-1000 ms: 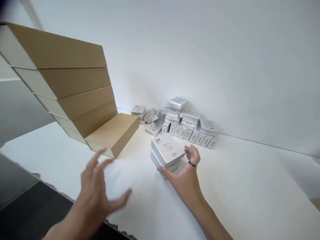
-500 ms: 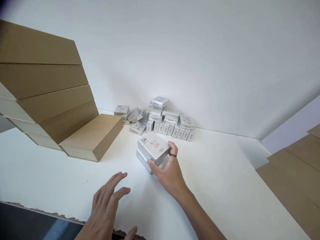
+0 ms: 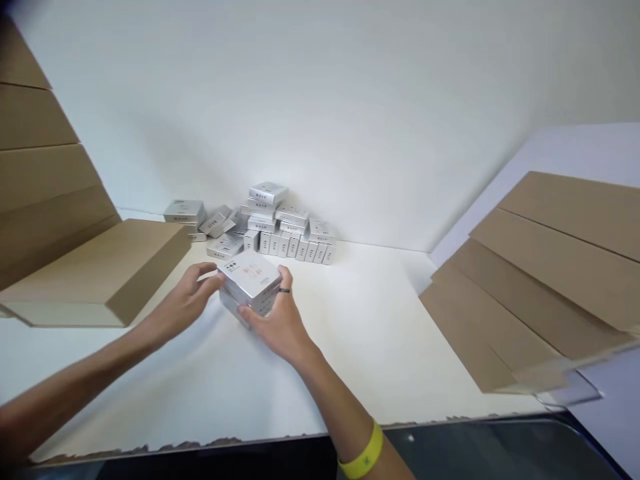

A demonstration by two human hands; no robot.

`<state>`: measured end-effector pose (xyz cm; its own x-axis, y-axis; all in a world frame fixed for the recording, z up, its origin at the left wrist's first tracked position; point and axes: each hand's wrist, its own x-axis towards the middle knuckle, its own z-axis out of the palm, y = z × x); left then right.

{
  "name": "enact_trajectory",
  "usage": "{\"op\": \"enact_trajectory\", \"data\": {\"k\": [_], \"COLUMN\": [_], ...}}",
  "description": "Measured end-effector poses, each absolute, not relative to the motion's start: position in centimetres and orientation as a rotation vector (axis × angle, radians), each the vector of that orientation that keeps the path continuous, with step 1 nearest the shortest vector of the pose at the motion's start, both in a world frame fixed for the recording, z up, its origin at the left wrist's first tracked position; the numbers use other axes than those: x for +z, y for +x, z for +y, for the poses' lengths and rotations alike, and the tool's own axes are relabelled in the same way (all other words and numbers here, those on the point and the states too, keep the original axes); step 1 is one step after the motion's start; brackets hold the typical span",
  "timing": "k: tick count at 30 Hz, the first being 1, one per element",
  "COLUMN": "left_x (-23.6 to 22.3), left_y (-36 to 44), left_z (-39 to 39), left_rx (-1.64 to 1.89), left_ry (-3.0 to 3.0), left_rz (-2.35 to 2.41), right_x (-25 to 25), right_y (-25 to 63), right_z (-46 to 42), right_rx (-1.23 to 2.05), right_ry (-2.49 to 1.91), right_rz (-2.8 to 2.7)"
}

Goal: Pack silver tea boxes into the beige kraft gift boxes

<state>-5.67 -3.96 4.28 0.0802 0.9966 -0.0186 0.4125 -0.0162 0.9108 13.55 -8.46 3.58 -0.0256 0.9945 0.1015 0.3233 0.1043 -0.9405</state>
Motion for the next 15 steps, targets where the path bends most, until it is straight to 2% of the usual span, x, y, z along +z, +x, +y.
{"op": "enact_trajectory", "data": {"k": [8, 15], "left_x": [4.8, 4.0], "left_y": [-3.9, -2.2], "left_z": [-4.8, -8.6], "left_rx": [0.702, 0.571], "left_ry": [1.59, 1.642], "left_rz": [1.529, 1.352], "right_x": [2.3, 2.5], "right_y": [14.6, 20.4], "right_z": [-9.0, -11.0], "right_rx": [1.089, 1.155], "right_ry": [-1.294, -1.127], "right_rz": [-1.534, -1.756]}}
